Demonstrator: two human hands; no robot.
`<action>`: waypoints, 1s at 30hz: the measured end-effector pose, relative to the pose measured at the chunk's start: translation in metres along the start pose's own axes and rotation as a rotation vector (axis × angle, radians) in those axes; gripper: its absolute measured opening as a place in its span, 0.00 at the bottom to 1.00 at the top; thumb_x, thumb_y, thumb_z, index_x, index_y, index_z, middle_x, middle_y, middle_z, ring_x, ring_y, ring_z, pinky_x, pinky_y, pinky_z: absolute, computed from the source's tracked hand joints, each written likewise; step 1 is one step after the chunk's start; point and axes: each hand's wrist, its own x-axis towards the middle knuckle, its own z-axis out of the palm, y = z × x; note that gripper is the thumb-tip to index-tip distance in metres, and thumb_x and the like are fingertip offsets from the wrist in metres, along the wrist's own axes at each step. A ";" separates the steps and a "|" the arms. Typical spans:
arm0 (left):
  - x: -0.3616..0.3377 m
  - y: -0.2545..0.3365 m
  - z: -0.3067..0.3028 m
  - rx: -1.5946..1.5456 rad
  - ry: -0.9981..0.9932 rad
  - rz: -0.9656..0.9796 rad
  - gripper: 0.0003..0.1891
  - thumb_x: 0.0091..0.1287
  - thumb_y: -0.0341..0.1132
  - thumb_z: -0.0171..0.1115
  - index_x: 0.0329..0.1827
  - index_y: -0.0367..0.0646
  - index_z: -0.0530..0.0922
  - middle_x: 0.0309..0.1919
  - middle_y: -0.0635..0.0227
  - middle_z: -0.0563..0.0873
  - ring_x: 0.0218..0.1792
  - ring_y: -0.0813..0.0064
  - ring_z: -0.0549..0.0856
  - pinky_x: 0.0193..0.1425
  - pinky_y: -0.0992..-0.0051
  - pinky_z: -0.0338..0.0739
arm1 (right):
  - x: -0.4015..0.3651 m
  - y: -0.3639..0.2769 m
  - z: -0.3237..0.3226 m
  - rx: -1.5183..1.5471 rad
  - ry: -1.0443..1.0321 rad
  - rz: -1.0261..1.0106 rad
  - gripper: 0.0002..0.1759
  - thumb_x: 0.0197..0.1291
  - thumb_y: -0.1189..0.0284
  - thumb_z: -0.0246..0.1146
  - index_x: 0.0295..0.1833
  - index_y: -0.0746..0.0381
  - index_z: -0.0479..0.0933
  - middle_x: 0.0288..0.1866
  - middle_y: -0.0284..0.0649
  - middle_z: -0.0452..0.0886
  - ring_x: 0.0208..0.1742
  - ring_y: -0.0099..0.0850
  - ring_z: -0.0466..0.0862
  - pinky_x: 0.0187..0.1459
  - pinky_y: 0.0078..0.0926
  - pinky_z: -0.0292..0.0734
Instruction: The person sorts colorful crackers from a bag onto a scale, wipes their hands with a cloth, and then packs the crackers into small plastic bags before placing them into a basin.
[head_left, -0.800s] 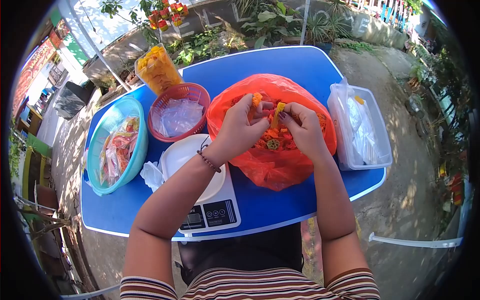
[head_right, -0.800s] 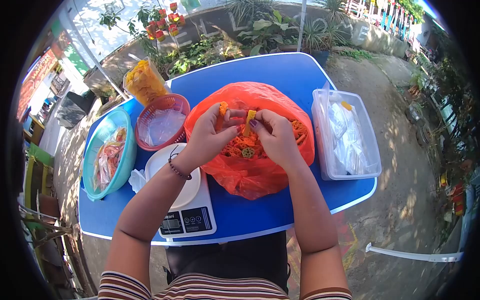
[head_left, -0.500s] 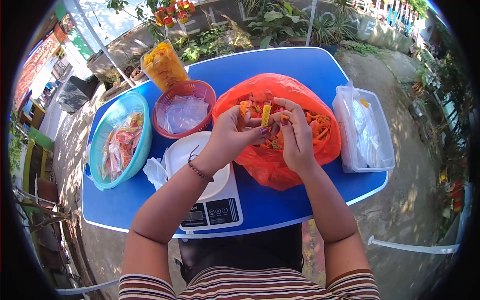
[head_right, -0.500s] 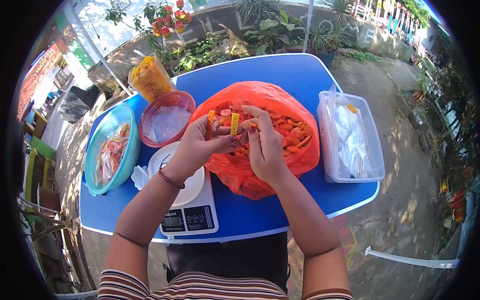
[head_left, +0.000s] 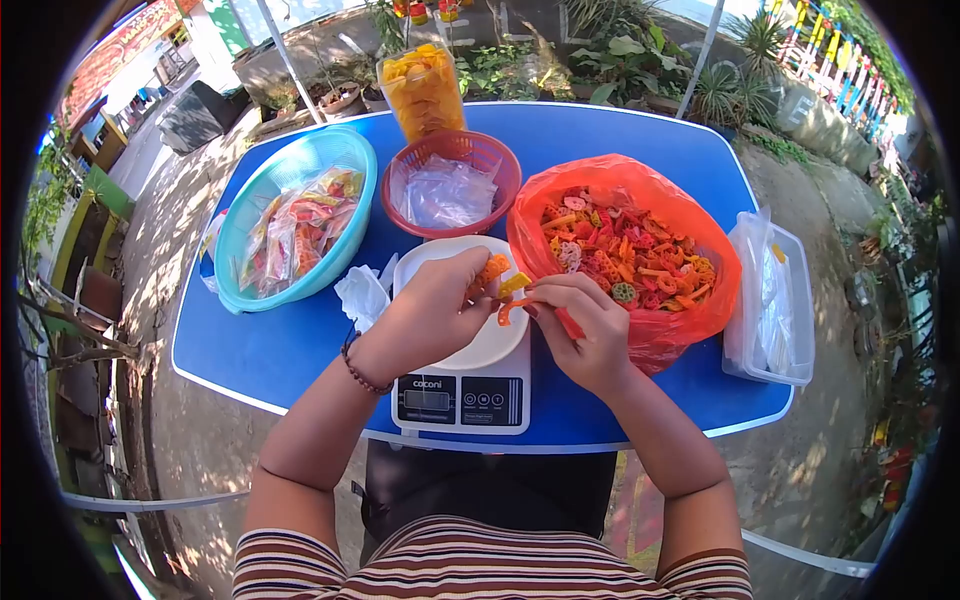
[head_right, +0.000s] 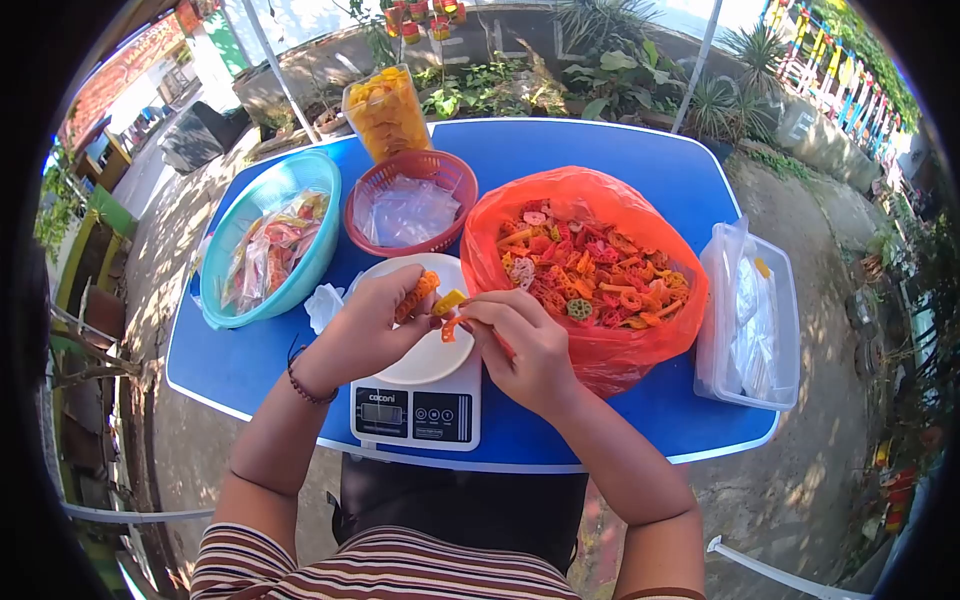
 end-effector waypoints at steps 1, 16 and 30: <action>-0.006 -0.002 -0.005 0.070 -0.001 -0.004 0.11 0.62 0.24 0.71 0.37 0.36 0.73 0.33 0.58 0.85 0.32 0.64 0.84 0.36 0.65 0.75 | -0.002 -0.002 0.006 -0.008 0.001 -0.047 0.10 0.56 0.86 0.70 0.45 0.68 0.83 0.45 0.45 0.86 0.46 0.38 0.88 0.49 0.30 0.83; 0.006 0.024 0.012 0.438 0.053 0.179 0.16 0.62 0.31 0.68 0.54 0.41 0.84 0.57 0.55 0.85 0.60 0.55 0.83 0.69 0.57 0.73 | 0.011 0.011 -0.036 -0.302 -0.084 -0.163 0.10 0.50 0.82 0.68 0.41 0.67 0.83 0.44 0.44 0.86 0.40 0.42 0.85 0.45 0.34 0.83; 0.085 0.041 0.108 0.292 -0.496 0.370 0.25 0.68 0.45 0.66 0.65 0.43 0.78 0.69 0.51 0.76 0.70 0.50 0.74 0.78 0.48 0.60 | -0.003 0.047 -0.138 -0.498 -0.347 0.730 0.19 0.51 0.89 0.60 0.49 0.67 0.85 0.50 0.49 0.87 0.52 0.40 0.87 0.55 0.33 0.81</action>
